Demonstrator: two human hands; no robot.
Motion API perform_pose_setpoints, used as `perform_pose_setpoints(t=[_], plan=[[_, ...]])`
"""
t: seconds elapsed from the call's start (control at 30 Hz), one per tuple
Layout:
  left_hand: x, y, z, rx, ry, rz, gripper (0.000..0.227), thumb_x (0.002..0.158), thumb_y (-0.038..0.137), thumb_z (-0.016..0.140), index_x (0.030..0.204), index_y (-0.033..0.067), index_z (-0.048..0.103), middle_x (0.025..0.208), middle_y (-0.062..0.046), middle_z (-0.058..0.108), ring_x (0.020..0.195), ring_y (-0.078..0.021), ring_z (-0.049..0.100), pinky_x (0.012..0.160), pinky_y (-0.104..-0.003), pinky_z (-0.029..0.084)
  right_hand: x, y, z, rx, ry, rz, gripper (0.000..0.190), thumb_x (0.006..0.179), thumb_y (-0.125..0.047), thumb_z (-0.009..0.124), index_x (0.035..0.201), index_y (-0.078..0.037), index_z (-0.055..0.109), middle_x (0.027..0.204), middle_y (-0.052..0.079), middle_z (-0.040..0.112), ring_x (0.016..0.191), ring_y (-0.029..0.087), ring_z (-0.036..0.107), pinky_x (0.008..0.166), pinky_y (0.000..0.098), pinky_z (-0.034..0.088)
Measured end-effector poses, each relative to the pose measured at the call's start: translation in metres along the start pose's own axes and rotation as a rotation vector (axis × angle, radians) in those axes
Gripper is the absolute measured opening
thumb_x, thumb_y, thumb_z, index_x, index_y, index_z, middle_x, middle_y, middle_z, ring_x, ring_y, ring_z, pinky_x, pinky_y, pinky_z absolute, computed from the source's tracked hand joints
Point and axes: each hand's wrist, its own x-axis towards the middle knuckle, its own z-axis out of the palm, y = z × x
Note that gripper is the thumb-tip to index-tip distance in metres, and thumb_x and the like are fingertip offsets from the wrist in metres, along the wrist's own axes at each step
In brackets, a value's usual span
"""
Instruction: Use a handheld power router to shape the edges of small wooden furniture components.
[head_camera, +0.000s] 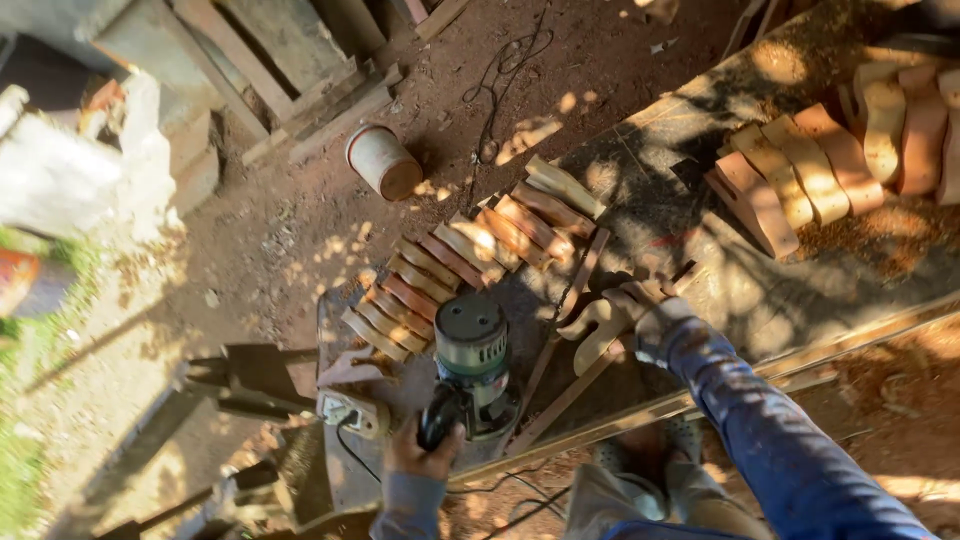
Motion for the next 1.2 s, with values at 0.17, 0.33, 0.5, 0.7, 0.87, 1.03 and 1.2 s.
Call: perform_pose_setpoints(t=[0.17,0.33,0.5,0.7,0.87,1.03,1.2], plan=[[0.015,0.092,-0.031,0.243,-0.151,0.002,0.047,0.085,0.041,0.075,0.120,0.0102,0.066,0.108,-0.015,0.078,0.092,-0.0310,0.078,0.078,-0.039,0.066,0.118,0.082,0.143,-0.166,0.255,-0.443,0.104,0.070,-0.085,0.068,0.145,-0.017,0.045,0.140,0.011,0.045,0.130,0.037,0.042,0.117,0.0552,0.032],[0.052,0.107,-0.041,0.282,-0.246,-0.176,0.054,0.082,0.056,0.080,0.122,0.0205,0.068,0.117,-0.011,0.076,0.112,-0.0363,0.072,0.095,-0.055,0.059,0.058,0.055,0.001,0.456,-0.106,-0.510,0.110,0.072,-0.070,0.081,0.150,0.001,0.047,0.152,0.020,0.052,0.140,0.037,0.044,0.125,0.0417,0.027],[0.080,0.081,-0.035,0.233,-0.390,-0.240,0.064,0.091,0.047,0.074,0.142,0.0134,0.057,0.135,-0.017,0.066,0.129,-0.0410,0.060,0.111,-0.060,0.051,-0.020,-0.043,-0.077,0.383,-0.208,-0.203,0.082,0.078,-0.057,0.075,0.137,-0.002,0.056,0.125,0.010,0.062,0.124,0.017,0.046,0.114,0.0275,0.034],[0.080,0.100,-0.049,0.282,-0.423,-0.216,0.065,0.094,0.048,0.069,0.148,0.0156,0.050,0.145,-0.013,0.059,0.134,-0.0378,0.056,0.112,-0.058,0.051,-0.081,-0.091,-0.095,0.297,-0.262,0.196,0.051,0.085,-0.041,0.068,0.121,-0.006,0.067,0.093,-0.002,0.074,0.104,-0.007,0.047,0.101,0.0103,0.042],[0.113,0.064,-0.021,0.398,-0.454,-0.185,0.071,0.091,0.054,0.073,0.148,0.0180,0.051,0.147,-0.012,0.058,0.136,-0.0339,0.056,0.113,-0.056,0.051,-0.033,0.024,0.141,0.226,0.982,-0.192,0.049,0.065,-0.029,0.077,0.109,-0.009,0.066,0.093,0.012,0.070,0.075,0.027,0.067,0.070,0.0370,0.058],[0.134,0.061,-0.018,0.402,-0.541,-0.128,0.086,0.089,0.054,0.076,0.155,0.0102,0.043,0.156,-0.018,0.047,0.145,-0.0409,0.045,0.119,-0.059,0.045,-0.072,-0.006,0.132,0.787,0.953,-0.058,0.085,0.052,-0.026,0.096,0.133,-0.028,0.073,0.115,0.009,0.064,0.097,0.027,0.067,0.092,0.0386,0.052],[0.125,0.112,-0.039,0.546,-0.498,-0.151,0.062,0.082,0.042,0.081,0.136,0.0163,0.063,0.121,-0.005,0.074,0.111,-0.0254,0.071,0.100,-0.042,0.055,-0.097,-0.048,0.079,0.827,0.835,-0.153,0.102,0.064,-0.077,0.069,0.130,0.000,0.061,0.125,0.017,0.049,0.120,0.030,0.048,0.099,0.0467,0.051]])
